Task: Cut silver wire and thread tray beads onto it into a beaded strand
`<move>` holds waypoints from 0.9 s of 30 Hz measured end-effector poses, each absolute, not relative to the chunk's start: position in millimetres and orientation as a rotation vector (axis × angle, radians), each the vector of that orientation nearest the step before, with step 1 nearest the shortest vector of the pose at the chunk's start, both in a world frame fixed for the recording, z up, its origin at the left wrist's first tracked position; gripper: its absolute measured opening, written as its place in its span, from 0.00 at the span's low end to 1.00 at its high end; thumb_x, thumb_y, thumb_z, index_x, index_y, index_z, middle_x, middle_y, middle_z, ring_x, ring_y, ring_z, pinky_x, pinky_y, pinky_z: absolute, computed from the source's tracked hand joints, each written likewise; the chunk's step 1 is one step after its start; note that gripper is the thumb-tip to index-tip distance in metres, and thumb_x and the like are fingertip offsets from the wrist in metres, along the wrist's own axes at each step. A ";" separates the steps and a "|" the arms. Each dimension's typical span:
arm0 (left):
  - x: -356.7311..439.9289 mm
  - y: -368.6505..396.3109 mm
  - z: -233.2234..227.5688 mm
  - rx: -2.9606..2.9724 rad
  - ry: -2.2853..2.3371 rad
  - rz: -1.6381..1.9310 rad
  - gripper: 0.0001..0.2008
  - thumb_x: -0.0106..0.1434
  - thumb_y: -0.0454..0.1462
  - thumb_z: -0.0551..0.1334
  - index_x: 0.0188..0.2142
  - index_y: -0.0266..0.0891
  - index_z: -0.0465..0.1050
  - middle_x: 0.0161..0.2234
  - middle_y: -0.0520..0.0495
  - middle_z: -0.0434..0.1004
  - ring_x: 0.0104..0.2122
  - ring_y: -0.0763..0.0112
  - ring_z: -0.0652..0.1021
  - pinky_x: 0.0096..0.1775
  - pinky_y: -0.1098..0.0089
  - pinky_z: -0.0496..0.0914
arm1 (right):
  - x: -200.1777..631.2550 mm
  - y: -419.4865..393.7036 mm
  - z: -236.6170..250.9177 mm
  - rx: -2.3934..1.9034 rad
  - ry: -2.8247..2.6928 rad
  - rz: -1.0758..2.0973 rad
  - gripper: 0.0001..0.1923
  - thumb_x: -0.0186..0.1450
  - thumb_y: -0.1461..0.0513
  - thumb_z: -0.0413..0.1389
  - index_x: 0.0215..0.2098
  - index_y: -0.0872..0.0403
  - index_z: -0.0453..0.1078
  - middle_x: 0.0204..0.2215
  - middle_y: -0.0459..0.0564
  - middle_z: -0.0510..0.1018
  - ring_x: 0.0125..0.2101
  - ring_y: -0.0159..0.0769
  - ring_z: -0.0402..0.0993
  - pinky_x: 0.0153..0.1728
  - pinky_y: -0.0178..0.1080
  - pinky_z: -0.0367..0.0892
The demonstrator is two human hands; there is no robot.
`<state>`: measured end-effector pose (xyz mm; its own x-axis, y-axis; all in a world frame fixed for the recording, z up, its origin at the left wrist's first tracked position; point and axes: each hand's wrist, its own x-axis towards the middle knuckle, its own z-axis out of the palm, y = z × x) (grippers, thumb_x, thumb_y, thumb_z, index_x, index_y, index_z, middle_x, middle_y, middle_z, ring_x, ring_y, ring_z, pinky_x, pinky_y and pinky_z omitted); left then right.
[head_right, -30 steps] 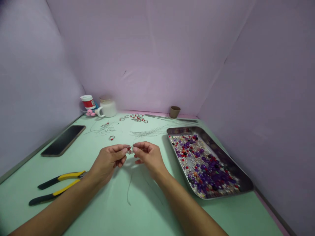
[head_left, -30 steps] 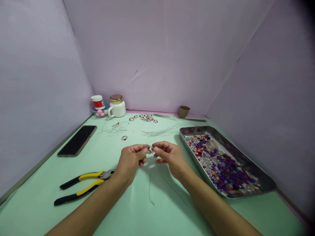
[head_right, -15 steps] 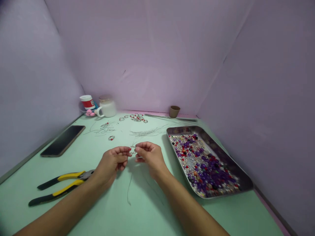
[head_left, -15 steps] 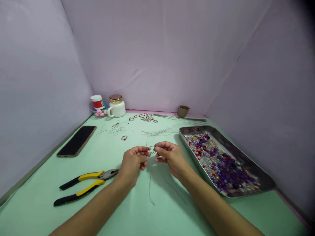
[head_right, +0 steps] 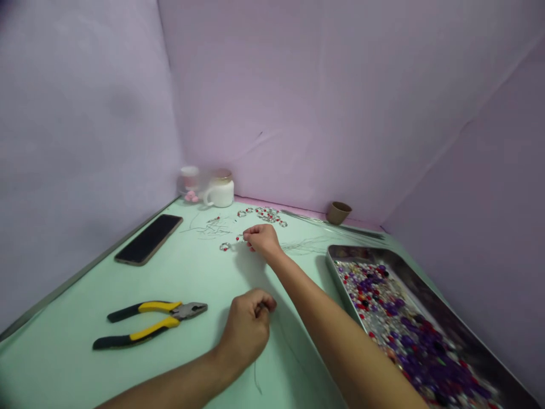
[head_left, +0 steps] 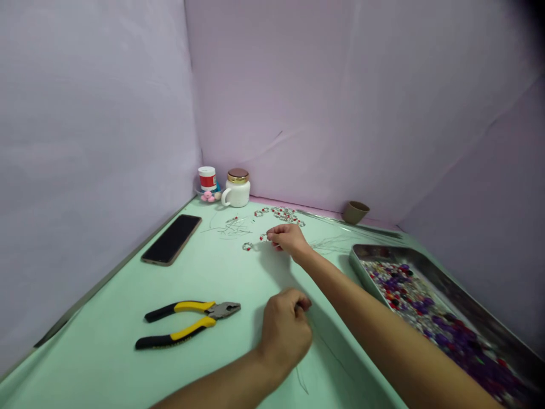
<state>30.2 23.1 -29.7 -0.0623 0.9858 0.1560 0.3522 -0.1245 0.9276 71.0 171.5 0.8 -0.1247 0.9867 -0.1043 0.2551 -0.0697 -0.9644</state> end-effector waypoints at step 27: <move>25.9 23.6 -28.9 1.639 1.473 1.029 0.14 0.46 0.25 0.49 0.24 0.40 0.70 0.25 0.50 0.74 0.27 0.70 0.72 0.29 0.72 0.63 | 52.3 198.5 -4.9 -1.424 -2.532 0.274 0.10 0.57 0.67 0.50 0.35 0.57 0.72 0.35 0.55 0.73 0.36 0.39 0.68 0.35 0.35 0.57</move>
